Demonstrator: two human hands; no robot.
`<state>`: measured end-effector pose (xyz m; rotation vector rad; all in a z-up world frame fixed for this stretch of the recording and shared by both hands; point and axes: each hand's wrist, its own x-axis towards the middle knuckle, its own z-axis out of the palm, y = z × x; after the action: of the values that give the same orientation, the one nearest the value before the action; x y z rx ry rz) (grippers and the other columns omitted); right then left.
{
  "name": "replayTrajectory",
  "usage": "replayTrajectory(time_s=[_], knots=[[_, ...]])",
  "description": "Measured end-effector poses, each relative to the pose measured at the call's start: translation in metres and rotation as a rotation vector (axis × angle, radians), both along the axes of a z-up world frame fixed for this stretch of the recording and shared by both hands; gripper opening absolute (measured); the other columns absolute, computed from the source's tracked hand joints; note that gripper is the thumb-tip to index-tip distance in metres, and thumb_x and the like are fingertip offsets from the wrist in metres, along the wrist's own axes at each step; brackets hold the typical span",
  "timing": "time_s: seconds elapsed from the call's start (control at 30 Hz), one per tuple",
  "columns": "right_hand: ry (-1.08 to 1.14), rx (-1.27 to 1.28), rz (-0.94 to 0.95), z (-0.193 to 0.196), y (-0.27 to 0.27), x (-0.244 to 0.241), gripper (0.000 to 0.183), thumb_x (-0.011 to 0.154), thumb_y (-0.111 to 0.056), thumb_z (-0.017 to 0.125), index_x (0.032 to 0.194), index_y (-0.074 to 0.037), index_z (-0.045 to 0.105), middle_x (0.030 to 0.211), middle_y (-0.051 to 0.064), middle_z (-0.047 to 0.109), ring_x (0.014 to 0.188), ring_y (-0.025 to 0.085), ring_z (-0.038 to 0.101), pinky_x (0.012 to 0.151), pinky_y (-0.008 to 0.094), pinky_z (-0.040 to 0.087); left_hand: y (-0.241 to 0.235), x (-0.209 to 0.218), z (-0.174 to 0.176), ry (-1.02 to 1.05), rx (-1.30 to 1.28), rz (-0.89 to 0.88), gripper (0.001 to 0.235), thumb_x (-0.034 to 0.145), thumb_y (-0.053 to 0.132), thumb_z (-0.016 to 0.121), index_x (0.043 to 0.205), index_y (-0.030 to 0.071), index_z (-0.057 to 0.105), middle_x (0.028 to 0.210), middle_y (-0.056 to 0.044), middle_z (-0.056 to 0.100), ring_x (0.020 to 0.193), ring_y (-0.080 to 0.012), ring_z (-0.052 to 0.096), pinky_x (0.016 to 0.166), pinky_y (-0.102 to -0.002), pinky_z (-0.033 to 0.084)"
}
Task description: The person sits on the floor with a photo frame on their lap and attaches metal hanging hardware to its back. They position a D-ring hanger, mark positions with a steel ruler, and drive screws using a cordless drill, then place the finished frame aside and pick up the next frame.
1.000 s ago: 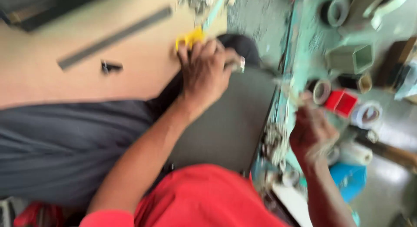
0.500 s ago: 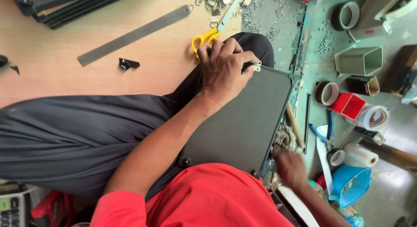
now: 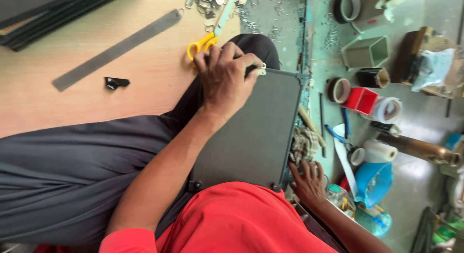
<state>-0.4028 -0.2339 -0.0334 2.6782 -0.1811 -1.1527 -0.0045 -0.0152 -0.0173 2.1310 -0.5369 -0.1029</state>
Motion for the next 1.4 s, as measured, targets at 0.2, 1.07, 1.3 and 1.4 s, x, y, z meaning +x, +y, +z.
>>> replayTrajectory(time_s=[0.2,1.07,1.3,1.4], knots=[[0.105,-0.009,-0.008,-0.008,-0.011,0.006,0.097,0.069,-0.039,0.089,0.149,-0.013,0.04,0.13,0.012,0.055,0.125,0.03,0.049,0.119,0.051,0.023,0.0,-0.002,0.0,-0.052,0.018,0.008,0.018,0.078,0.029,0.089,0.093,0.028,0.079,0.097,0.003,0.058,0.103,-0.0221,0.051,0.102,-0.052,0.028],[-0.391,0.788,-0.395,0.194,-0.048,0.261,0.037,0.084,-0.01,0.075,0.119,-0.007,0.067,0.096,0.003,0.074,0.086,0.012,0.071,0.081,0.028,0.059,-0.009,-0.005,0.005,-0.011,0.018,0.048,0.01,0.086,0.019,0.08,0.093,0.027,0.08,0.098,0.002,0.06,0.101,-0.0223,0.053,0.101,-0.052,0.028],[-0.344,0.65,-0.466,0.197,-0.027,0.302,0.033,0.08,-0.009,0.079,0.112,-0.008,0.072,0.092,0.004,0.075,0.082,0.012,0.07,0.076,0.029,0.057,-0.009,-0.003,0.011,0.007,-0.034,0.044,0.016,0.086,0.015,0.077,0.088,0.03,0.079,0.095,0.005,0.057,0.101,-0.0215,0.053,0.105,-0.055,0.026],[-0.335,0.678,-0.459,0.197,-0.027,0.307,0.036,0.079,-0.008,0.078,0.115,-0.009,0.072,0.095,0.003,0.076,0.084,0.011,0.071,0.078,0.029,0.058,-0.009,-0.004,0.009,0.027,-0.045,0.017,0.02,0.089,0.012,0.074,0.088,0.032,0.08,0.095,0.006,0.057,0.101,-0.0204,0.052,0.105,-0.056,0.025]])
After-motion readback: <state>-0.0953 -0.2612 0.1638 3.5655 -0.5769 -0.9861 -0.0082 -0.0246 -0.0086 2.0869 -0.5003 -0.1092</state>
